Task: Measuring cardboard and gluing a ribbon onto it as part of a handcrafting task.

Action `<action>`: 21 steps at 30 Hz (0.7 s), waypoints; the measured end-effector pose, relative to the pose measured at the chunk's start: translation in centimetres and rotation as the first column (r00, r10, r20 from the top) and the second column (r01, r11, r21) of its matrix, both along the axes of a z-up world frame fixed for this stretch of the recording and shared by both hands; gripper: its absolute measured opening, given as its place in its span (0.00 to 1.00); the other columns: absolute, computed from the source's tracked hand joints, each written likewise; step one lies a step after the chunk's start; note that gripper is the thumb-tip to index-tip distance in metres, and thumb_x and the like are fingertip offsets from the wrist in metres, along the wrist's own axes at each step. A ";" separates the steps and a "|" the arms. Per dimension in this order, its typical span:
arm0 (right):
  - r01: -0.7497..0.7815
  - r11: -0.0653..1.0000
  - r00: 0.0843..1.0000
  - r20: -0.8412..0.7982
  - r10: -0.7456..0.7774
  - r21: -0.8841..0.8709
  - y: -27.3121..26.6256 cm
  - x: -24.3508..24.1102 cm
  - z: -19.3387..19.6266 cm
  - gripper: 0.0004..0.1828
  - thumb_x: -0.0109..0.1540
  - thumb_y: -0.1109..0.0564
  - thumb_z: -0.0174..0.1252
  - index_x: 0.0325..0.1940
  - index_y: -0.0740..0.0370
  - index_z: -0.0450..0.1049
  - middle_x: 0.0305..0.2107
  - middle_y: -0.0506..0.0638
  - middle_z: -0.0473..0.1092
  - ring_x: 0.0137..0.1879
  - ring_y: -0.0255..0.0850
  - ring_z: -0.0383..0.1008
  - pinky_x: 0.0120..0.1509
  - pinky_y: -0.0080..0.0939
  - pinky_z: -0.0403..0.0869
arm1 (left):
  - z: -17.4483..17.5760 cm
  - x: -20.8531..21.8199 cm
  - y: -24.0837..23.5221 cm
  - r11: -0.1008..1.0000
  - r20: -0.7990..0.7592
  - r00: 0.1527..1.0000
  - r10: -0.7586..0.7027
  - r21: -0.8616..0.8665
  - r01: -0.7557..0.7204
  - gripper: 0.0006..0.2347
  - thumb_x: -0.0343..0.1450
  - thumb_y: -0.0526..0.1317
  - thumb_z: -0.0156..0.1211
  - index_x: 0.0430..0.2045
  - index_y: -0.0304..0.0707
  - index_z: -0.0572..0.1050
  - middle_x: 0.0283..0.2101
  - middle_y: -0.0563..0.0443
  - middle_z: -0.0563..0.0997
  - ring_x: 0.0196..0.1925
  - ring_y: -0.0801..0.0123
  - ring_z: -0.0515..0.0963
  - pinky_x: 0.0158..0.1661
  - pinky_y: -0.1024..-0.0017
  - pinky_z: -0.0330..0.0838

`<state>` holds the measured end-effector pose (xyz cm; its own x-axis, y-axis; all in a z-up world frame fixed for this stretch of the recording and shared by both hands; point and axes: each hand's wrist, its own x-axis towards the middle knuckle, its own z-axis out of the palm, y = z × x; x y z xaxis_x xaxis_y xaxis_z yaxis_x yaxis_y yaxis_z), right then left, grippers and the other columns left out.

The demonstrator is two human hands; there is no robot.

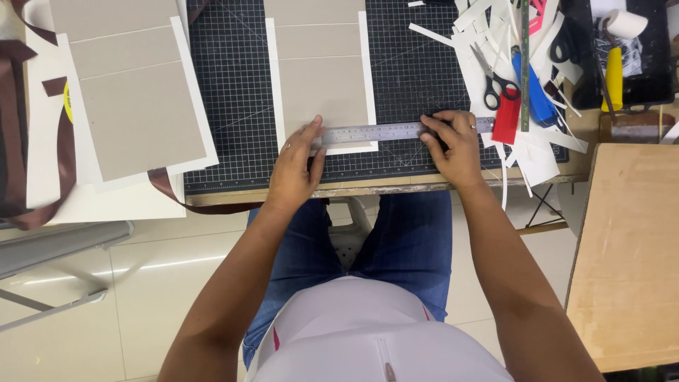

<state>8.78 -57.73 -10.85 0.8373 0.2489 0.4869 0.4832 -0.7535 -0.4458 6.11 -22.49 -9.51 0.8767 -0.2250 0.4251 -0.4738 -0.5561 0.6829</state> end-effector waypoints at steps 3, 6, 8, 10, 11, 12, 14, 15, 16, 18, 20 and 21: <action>0.000 1.000 1.000 0.004 0.000 0.002 0.0 0.0 0.1 0.15 0.67 0.56 0.66 0.59 0.51 0.82 0.45 0.50 0.70 0.59 0.51 0.67 0.67 0.52 0.68 | -0.1 0.0 0.1 1.000 -0.005 1.000 0.003 0.012 -0.003 0.27 0.74 0.29 0.59 0.70 0.38 0.60 0.55 0.48 0.80 0.62 0.56 0.77 0.68 0.56 0.65; -0.001 1.000 1.000 0.011 0.001 -0.015 0.0 0.1 0.0 0.16 0.67 0.55 0.66 0.59 0.50 0.82 0.45 0.50 0.70 0.59 0.51 0.67 0.67 0.52 0.68 | 0.0 0.1 0.0 1.000 0.000 1.000 0.010 -0.002 -0.010 0.26 0.75 0.29 0.58 0.70 0.38 0.60 0.55 0.50 0.80 0.63 0.57 0.77 0.68 0.57 0.65; -0.014 1.000 1.000 0.017 0.014 -0.010 0.0 0.1 -0.1 0.16 0.67 0.55 0.66 0.60 0.50 0.82 0.46 0.50 0.70 0.59 0.52 0.67 0.67 0.52 0.68 | 0.2 0.0 0.0 1.000 0.000 1.000 0.010 -0.004 -0.010 0.26 0.75 0.29 0.57 0.70 0.38 0.60 0.55 0.50 0.80 0.62 0.58 0.77 0.69 0.58 0.65; -0.014 1.000 1.000 0.015 0.014 -0.005 0.0 0.0 -0.1 0.16 0.67 0.56 0.66 0.60 0.51 0.82 0.45 0.50 0.70 0.58 0.52 0.67 0.67 0.52 0.68 | 0.2 0.0 0.0 1.000 -0.003 1.000 0.009 -0.004 -0.009 0.26 0.75 0.29 0.57 0.70 0.37 0.60 0.55 0.50 0.80 0.62 0.58 0.77 0.69 0.58 0.65; -0.014 1.000 1.000 0.016 0.014 -0.001 0.0 0.0 0.0 0.16 0.67 0.56 0.66 0.60 0.51 0.82 0.45 0.51 0.70 0.58 0.52 0.67 0.67 0.52 0.68 | 0.3 0.0 0.0 1.000 -0.004 1.000 0.009 -0.004 -0.009 0.26 0.75 0.28 0.57 0.70 0.37 0.60 0.54 0.50 0.80 0.62 0.58 0.77 0.69 0.59 0.65; -0.014 1.000 1.000 0.015 0.014 0.000 0.0 0.1 -0.1 0.16 0.67 0.56 0.66 0.60 0.51 0.82 0.45 0.51 0.70 0.58 0.52 0.67 0.67 0.52 0.68 | 0.2 0.0 0.0 1.000 -0.004 1.000 0.009 -0.003 -0.009 0.26 0.75 0.28 0.57 0.70 0.37 0.60 0.54 0.50 0.80 0.62 0.58 0.77 0.69 0.59 0.65; -0.014 1.000 1.000 0.017 0.014 -0.005 -0.1 0.1 -0.1 0.16 0.67 0.56 0.66 0.60 0.51 0.82 0.45 0.50 0.70 0.58 0.52 0.66 0.67 0.52 0.68 | 0.1 0.1 -0.1 1.000 -0.008 1.000 0.015 -0.004 -0.015 0.26 0.75 0.29 0.57 0.70 0.37 0.60 0.55 0.50 0.80 0.62 0.59 0.77 0.69 0.58 0.65; -0.013 1.000 1.000 0.017 0.014 -0.004 -0.1 0.1 -0.1 0.16 0.67 0.56 0.66 0.60 0.51 0.82 0.45 0.50 0.70 0.58 0.52 0.66 0.67 0.52 0.68 | 0.2 0.0 0.0 1.000 -0.008 1.000 0.015 -0.004 -0.015 0.26 0.75 0.29 0.57 0.70 0.37 0.60 0.55 0.50 0.80 0.62 0.59 0.77 0.69 0.58 0.65; -0.014 1.000 1.000 0.016 0.014 -0.003 -0.1 0.1 -0.1 0.16 0.67 0.56 0.66 0.60 0.51 0.82 0.45 0.50 0.70 0.58 0.51 0.67 0.67 0.52 0.68 | 0.2 0.0 0.0 1.000 -0.013 1.000 0.017 -0.007 -0.017 0.26 0.75 0.28 0.57 0.70 0.36 0.60 0.55 0.50 0.80 0.62 0.59 0.77 0.69 0.58 0.64; -0.016 1.000 1.000 0.015 0.016 -0.001 0.0 0.1 -0.1 0.16 0.67 0.56 0.67 0.60 0.51 0.82 0.45 0.50 0.70 0.58 0.51 0.67 0.67 0.52 0.68 | 0.2 0.0 0.0 1.000 -0.019 1.000 0.020 -0.010 -0.020 0.25 0.75 0.28 0.57 0.69 0.36 0.60 0.54 0.50 0.80 0.62 0.60 0.77 0.69 0.58 0.64; -0.017 1.000 1.000 0.013 0.017 0.004 0.0 0.0 0.0 0.16 0.67 0.56 0.66 0.60 0.51 0.82 0.45 0.50 0.69 0.58 0.51 0.66 0.68 0.52 0.68 | -0.1 0.0 0.0 0.999 -0.030 0.999 0.021 -0.031 -0.022 0.26 0.75 0.28 0.57 0.70 0.36 0.59 0.54 0.50 0.80 0.61 0.59 0.78 0.69 0.57 0.64; -0.017 1.000 1.000 0.012 0.017 0.003 0.0 0.0 0.0 0.16 0.67 0.56 0.66 0.60 0.51 0.82 0.45 0.50 0.69 0.58 0.51 0.66 0.68 0.52 0.68 | -0.1 0.0 0.0 0.999 -0.031 0.999 0.021 -0.031 -0.022 0.26 0.75 0.28 0.57 0.70 0.36 0.59 0.54 0.50 0.80 0.61 0.59 0.78 0.69 0.57 0.64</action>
